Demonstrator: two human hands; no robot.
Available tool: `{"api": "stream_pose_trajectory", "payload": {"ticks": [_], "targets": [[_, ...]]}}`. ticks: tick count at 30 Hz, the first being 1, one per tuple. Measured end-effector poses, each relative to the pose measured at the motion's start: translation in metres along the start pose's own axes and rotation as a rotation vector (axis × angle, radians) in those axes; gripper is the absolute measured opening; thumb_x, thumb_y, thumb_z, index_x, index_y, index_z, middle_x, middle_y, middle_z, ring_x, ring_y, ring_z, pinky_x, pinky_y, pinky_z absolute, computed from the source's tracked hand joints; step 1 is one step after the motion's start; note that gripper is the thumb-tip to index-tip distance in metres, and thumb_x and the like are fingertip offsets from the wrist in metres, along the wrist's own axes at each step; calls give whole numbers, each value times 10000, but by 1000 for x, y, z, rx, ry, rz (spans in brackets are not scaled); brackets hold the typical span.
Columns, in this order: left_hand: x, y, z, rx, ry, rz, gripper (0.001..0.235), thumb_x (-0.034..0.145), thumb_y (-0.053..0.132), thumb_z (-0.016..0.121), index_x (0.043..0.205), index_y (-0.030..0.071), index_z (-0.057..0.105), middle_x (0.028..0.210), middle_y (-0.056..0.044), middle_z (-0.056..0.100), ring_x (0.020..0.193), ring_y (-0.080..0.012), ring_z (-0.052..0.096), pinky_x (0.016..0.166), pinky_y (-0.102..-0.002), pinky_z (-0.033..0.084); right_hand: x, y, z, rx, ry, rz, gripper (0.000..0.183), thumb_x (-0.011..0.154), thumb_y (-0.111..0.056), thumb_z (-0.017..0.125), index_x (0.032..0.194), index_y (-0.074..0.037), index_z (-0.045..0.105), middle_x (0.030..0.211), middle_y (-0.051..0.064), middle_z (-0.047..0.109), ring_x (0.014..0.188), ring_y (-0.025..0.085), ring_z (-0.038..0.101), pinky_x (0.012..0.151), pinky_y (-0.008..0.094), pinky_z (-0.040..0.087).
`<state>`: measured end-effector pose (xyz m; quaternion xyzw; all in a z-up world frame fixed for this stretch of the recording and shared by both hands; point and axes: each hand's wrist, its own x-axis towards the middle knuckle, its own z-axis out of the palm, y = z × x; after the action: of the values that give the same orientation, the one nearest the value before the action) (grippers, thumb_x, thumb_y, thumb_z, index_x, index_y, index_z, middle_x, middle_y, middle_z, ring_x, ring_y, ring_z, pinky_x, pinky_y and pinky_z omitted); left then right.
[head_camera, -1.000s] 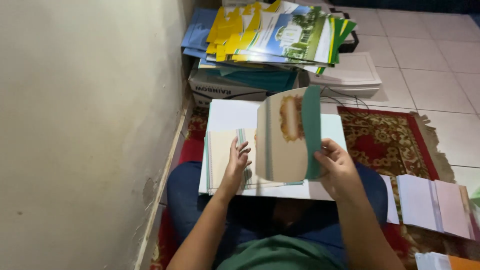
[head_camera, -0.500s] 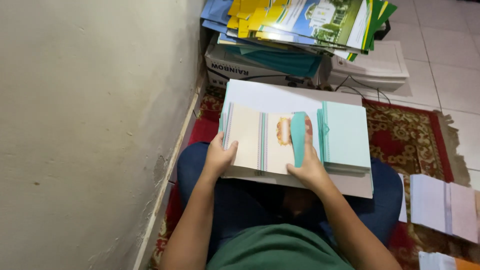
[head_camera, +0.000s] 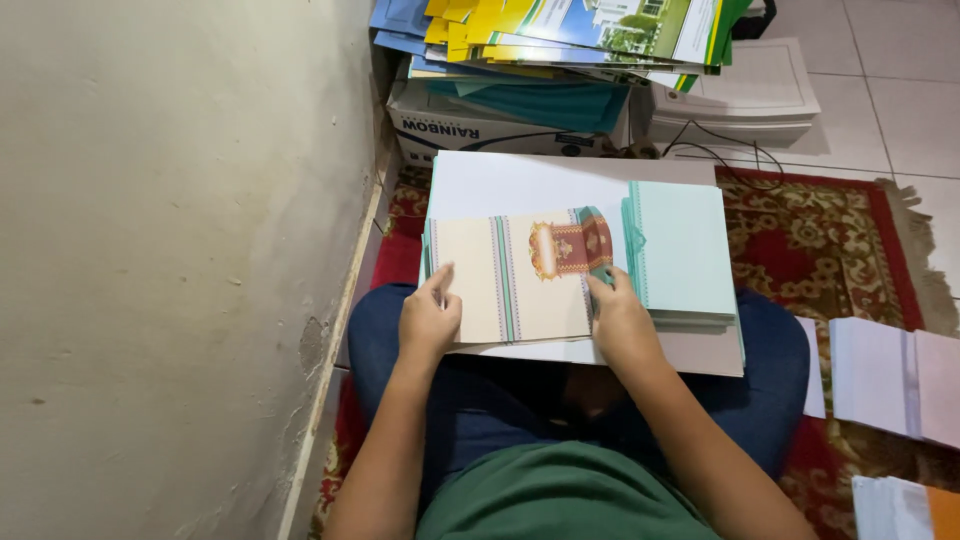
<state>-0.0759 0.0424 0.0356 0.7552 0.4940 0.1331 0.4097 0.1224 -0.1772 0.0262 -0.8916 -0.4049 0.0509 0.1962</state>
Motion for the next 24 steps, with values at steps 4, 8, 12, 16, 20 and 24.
{"api": "stream_pose_trajectory", "payload": {"ticks": [4,8,12,16,20,24], "targets": [[9,-13,7,71,15,28,491,824,252,556,1272,382,707,1007,-110,775,994,-354,716,822,-466,583,-2,-18,-13,-89,20,10,582,822,76,598,1386,-68,600,1399,234,514,1112,416,691,778,423,643],[10,-11,4,105,-30,10,499,823,271,551,1283,395,700,996,-121,776,1005,-361,714,831,-465,580,-10,-40,-10,-384,108,-90,430,842,52,613,1271,31,636,1471,320,462,1256,430,598,926,447,570],[14,-13,4,101,-68,-11,503,831,281,541,1297,404,685,1021,-136,772,1046,-377,700,872,-473,575,-7,-51,1,-540,251,-291,282,854,-41,640,1117,44,695,1474,313,514,1378,401,528,1105,439,454],[13,-12,2,73,-69,-4,506,829,264,544,1296,393,691,1004,-151,768,1039,-394,696,852,-493,572,9,-56,9,-378,139,-285,394,841,-67,679,1225,18,665,1533,305,442,1432,417,448,1133,484,420],[17,-21,8,109,-66,45,500,836,282,543,1302,390,687,1002,-149,768,1033,-388,701,833,-500,575,25,-48,18,-213,-97,-166,546,1015,-372,464,1497,-124,395,1652,192,230,1538,329,181,1228,502,126],[-21,21,-10,537,228,235,447,817,273,670,1253,189,722,1091,-141,652,1044,-357,625,778,-473,585,27,-38,25,-195,-140,-160,705,1021,-569,369,1620,-211,267,1709,134,144,1572,335,83,1228,552,-14]]}}
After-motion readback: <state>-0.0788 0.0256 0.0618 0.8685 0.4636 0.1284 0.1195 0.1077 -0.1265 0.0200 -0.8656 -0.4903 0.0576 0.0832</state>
